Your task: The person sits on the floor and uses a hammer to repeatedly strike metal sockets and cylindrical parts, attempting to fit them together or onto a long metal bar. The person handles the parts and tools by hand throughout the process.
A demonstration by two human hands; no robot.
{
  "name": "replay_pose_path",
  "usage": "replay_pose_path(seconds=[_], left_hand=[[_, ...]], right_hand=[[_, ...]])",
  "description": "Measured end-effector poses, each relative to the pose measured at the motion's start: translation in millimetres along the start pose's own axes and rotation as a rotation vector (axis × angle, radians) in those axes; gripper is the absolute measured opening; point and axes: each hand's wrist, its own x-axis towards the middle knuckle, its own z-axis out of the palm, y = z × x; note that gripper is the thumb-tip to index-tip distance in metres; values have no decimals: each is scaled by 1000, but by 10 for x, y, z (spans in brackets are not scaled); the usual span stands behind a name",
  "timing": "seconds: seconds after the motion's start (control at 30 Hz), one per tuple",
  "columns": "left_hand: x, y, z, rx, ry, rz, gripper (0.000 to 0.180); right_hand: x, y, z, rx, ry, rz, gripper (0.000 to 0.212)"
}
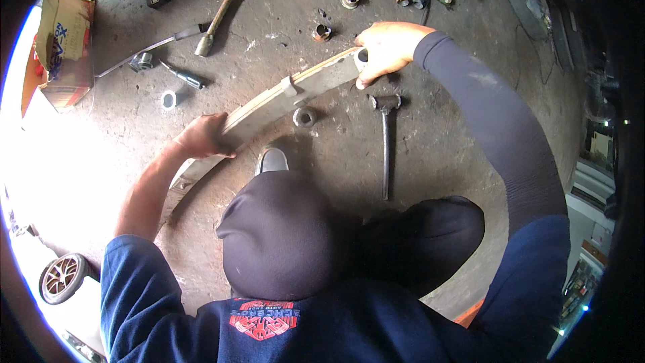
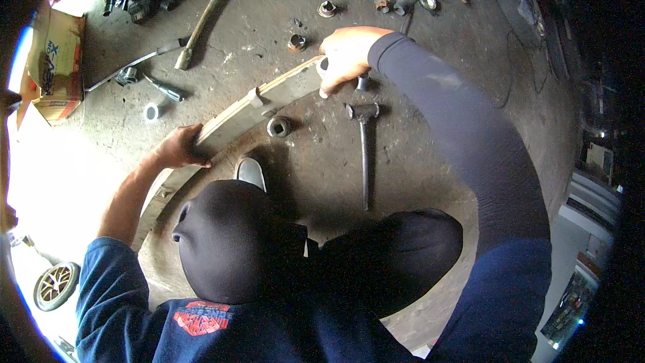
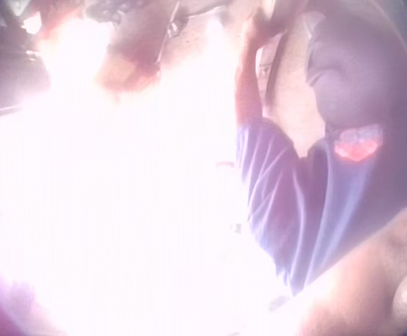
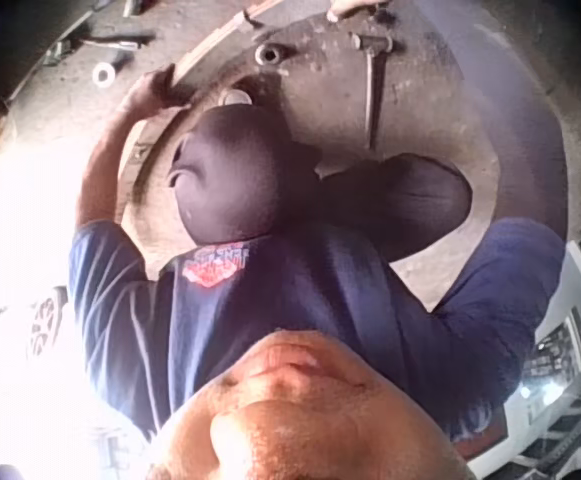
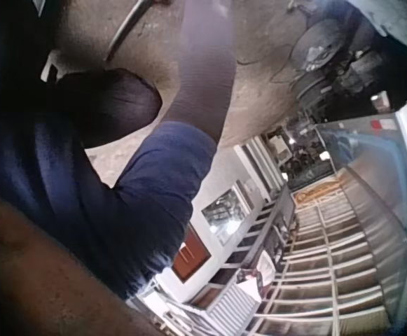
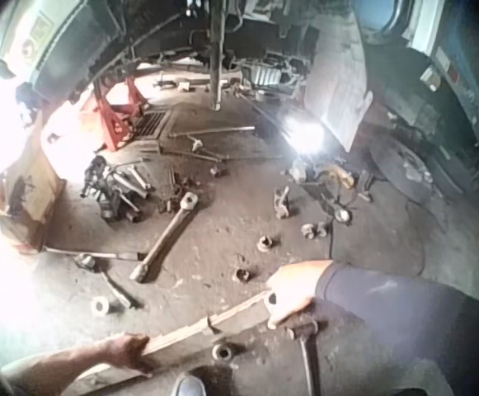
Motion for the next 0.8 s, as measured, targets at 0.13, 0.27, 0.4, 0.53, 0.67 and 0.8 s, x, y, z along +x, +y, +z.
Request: replay_pose_path(seconds=[0.13, 0.27, 0.4, 0.53, 0.67, 0.8], left_hand=[[-16, -49, -110, -148, -129, -47, 104], [-273, 192, 24, 38, 142, 77, 131], [-355, 514, 445, 72, 454, -1, 109], [-376, 651, 699, 152, 606, -50, 100], [-334, 669, 703, 191, 547, -26, 95], [-294, 557, 580, 121, 448, 70, 100]], right_hand=[[-196, -80, -137, 73, 132, 10, 84], [-321, -157, -299, 337, 24, 63, 71], [-443, -233, -377, 373, -143, 198, 66], [-487, -212, -204, 476, -217, 238, 83], [-350, -42, -28, 610, -130, 287, 83], [-59, 120, 164, 814, -175, 285, 78]])
